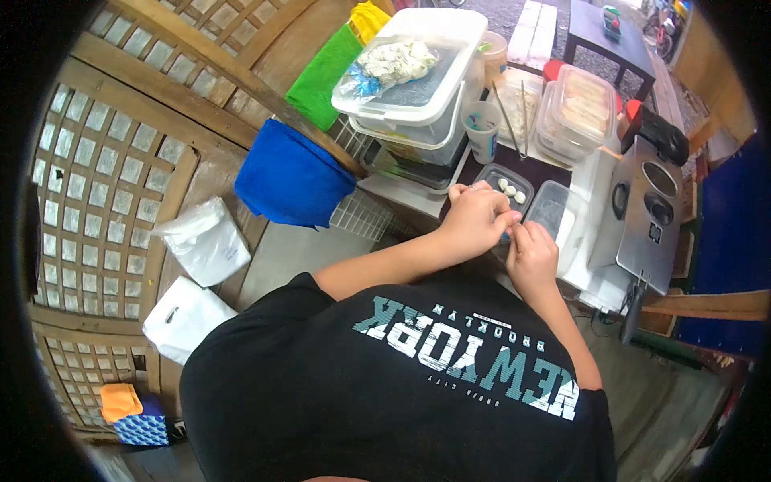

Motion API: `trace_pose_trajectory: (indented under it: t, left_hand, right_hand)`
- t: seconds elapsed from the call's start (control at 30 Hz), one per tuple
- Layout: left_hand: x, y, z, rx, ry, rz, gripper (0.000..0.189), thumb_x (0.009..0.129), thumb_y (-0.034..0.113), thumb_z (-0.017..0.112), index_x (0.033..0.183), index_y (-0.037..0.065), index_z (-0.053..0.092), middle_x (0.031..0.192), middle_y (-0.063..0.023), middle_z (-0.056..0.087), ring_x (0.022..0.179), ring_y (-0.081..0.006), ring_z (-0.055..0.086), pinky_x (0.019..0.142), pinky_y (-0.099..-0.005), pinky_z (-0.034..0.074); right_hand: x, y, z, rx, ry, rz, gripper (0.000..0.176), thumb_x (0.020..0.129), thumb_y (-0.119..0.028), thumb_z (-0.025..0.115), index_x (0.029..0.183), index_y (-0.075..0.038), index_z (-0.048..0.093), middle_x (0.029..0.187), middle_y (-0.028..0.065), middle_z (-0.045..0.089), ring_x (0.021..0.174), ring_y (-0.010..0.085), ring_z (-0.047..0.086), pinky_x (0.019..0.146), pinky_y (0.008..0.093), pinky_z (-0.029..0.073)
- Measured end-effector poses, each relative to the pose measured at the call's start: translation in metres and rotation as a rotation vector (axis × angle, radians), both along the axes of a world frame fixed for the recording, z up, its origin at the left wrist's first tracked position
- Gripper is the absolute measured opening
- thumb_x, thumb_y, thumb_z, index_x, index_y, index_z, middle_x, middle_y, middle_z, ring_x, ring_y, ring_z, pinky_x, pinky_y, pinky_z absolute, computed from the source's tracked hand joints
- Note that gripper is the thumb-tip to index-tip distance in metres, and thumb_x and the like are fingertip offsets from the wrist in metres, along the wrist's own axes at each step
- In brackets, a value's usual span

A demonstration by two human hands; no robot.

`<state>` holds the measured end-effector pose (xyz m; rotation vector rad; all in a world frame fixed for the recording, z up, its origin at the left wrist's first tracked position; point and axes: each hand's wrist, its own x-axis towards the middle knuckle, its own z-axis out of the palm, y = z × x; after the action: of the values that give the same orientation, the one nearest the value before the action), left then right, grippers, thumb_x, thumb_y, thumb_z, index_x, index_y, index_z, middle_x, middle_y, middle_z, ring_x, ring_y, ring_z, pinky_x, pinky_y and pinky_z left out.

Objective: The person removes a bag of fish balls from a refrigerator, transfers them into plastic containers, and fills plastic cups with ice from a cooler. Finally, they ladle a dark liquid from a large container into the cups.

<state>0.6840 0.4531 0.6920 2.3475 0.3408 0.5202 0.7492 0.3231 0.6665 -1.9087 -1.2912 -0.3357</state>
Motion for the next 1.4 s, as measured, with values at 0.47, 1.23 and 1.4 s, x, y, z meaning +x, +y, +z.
trace_pose_trajectory:
  t: [0.47,1.23,1.4]
  left_hand:
    - [-0.009,0.033,0.03,0.313,-0.371,-0.01,0.015,0.077,0.028,0.067,0.083,0.015,0.062,0.088,-0.0006,0.058,0.091,-0.0195,0.052,0.086,-0.0391,0.027]
    - [0.027,0.188,0.057,0.795,-0.285,0.423,0.017,0.07,0.024,0.07,0.086,0.021,0.066,0.089,0.0047,0.061,0.093,-0.0172,0.052,0.087,-0.0498,0.023]
    - [0.027,0.183,0.063,0.76,-0.272,0.461,0.015,0.069,0.028,0.071,0.082,0.022,0.067,0.083,0.0046,0.06,0.089,-0.0179,0.051,0.086,-0.0501,0.023]
  right_hand:
    - [0.011,-0.007,0.004,-0.005,0.076,-0.085,0.003,0.077,-0.004,0.063,0.076,-0.002,0.06,0.065,0.0115,0.05,0.059,0.0286,0.051,0.053,0.0376,0.04]
    - [0.013,-0.026,0.009,0.027,0.224,-0.137,0.003,0.08,-0.002,0.063,0.078,0.0,0.062,0.06,0.0101,0.046,0.053,0.0223,0.044,0.049,0.0327,0.035]
    - [0.012,-0.024,0.015,0.017,0.222,-0.154,0.005,0.079,-0.004,0.063,0.076,-0.001,0.062,0.06,0.0104,0.046,0.053,0.0253,0.046,0.049,0.0352,0.035]
